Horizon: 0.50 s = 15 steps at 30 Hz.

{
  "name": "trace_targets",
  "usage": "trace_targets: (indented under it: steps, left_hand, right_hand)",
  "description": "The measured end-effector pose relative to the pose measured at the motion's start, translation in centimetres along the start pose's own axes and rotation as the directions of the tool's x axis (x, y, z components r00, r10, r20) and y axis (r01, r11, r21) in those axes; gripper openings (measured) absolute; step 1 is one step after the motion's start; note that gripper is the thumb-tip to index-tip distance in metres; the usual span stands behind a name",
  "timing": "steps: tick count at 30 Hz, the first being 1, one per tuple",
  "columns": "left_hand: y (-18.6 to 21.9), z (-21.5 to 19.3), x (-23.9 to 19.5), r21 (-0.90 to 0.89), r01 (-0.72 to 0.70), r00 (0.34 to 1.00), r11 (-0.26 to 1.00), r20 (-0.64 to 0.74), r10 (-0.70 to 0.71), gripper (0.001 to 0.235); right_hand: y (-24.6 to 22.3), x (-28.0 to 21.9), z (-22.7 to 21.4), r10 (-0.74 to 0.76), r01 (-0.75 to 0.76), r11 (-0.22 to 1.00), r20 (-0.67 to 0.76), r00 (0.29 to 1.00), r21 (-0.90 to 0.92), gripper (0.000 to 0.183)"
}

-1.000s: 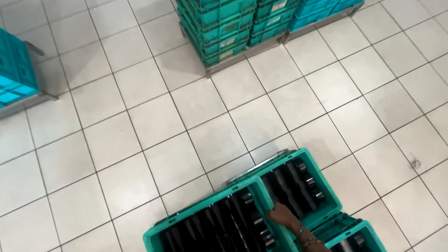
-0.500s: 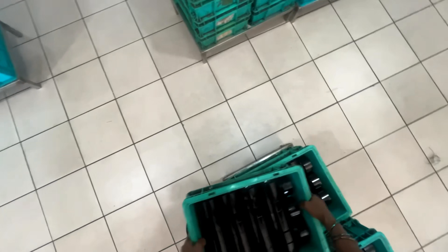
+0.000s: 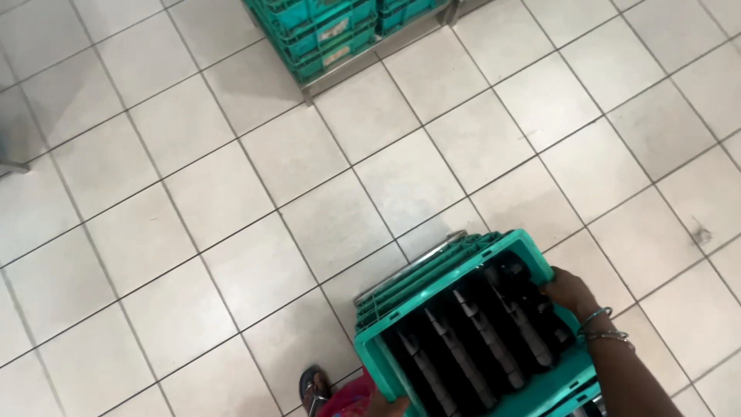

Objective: The person measures a metal ring on a gauge, operates a CNC machine control panel, and then places the ring into a lathe to be cleaned with an air nozzle. Finally, they place the finished parts into a green bin and move the bins across the factory floor.

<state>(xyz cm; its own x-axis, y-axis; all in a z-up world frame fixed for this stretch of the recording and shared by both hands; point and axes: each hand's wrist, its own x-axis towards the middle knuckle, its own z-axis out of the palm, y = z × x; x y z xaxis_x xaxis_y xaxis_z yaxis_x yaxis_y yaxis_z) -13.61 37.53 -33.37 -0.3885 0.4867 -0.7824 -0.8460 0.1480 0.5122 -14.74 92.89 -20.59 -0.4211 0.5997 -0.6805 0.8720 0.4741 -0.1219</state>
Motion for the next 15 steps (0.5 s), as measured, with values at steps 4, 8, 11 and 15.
trace_targets:
  steps: [4,8,11,15]
  left_hand:
    - [-1.8,-0.1,0.5,0.056,-0.265,0.964,0.963,0.009,0.265,0.074]
    - [1.8,0.1,-0.4,-0.044,-0.113,0.988,0.993,0.097,0.117,0.067]
    - [8.7,1.4,-3.7,0.266,-0.094,0.995,0.96,0.059,0.081,0.079]
    - [16.1,1.6,-10.5,0.592,0.111,0.993,0.798,-0.09,-0.072,0.077]
  right_hand:
    - [-3.5,-6.7,-1.6,0.06,-0.05,0.995,-0.107,0.992,0.091,0.059]
    - [-7.5,-15.2,0.2,-0.03,0.051,0.998,-0.491,0.871,0.029,0.057]
    - [-9.2,-22.1,2.8,-0.079,0.152,0.984,-0.542,0.837,0.091,0.056]
    - [-8.1,-30.5,8.7,-0.314,0.375,0.927,-0.518,0.796,0.014,0.061]
